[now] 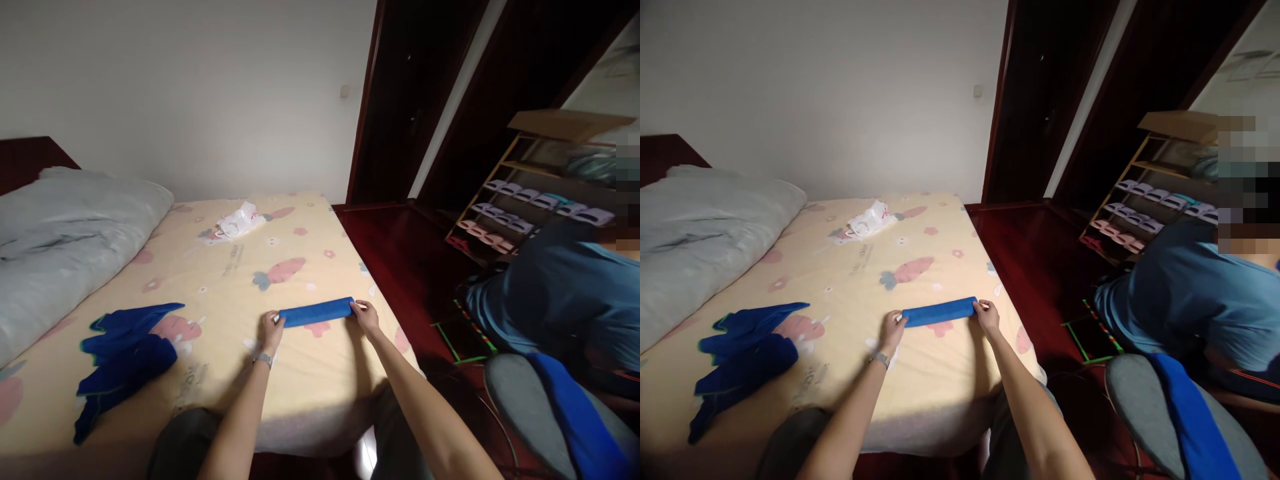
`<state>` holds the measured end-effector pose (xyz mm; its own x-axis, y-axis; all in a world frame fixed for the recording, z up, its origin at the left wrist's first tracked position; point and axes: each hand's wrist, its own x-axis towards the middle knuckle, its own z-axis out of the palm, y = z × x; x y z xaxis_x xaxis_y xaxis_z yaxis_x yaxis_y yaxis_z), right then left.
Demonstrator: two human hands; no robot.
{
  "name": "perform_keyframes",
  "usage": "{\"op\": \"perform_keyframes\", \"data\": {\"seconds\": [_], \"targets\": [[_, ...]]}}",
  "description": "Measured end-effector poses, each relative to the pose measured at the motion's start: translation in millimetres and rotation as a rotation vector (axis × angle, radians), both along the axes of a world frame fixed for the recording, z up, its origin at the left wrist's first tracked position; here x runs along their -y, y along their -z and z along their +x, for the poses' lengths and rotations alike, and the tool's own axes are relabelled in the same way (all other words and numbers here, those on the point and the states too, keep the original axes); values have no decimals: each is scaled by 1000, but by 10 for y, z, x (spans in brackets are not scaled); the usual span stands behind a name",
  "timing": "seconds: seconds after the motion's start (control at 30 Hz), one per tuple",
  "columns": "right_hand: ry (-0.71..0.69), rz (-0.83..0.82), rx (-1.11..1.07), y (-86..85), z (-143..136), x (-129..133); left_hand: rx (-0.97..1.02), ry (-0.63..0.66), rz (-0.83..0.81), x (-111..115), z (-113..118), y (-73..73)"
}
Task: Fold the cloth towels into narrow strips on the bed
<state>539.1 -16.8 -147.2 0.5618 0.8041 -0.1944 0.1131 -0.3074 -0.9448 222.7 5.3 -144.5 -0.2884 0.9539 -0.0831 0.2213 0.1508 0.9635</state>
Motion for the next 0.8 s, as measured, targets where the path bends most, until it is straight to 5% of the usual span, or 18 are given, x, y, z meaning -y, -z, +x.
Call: {"op": "perform_keyframes", "data": {"seconds": [0.1,0.2,0.33,0.43,0.5,0.63,0.8], "targets": [[-4,-67,113,52,38,37,-215,0,83,110,89,81],[-44,-114,175,69,17,78,-643,-32,262,314,130,128],[-13,-165,485,-73,-132,132,-962,113,452,443,223,-7],[-79,30,806,-224,-406,179,-1028,286,551,346,433,-178],[-301,179,913,-256,-647,202,-1060,398,577,249,590,-224],[-683,216,1056,-75,-980,235,-1121,555,527,168,625,-40],[-767,240,1180,203,-791,320,-1169,499,469,273,149,293]]}}
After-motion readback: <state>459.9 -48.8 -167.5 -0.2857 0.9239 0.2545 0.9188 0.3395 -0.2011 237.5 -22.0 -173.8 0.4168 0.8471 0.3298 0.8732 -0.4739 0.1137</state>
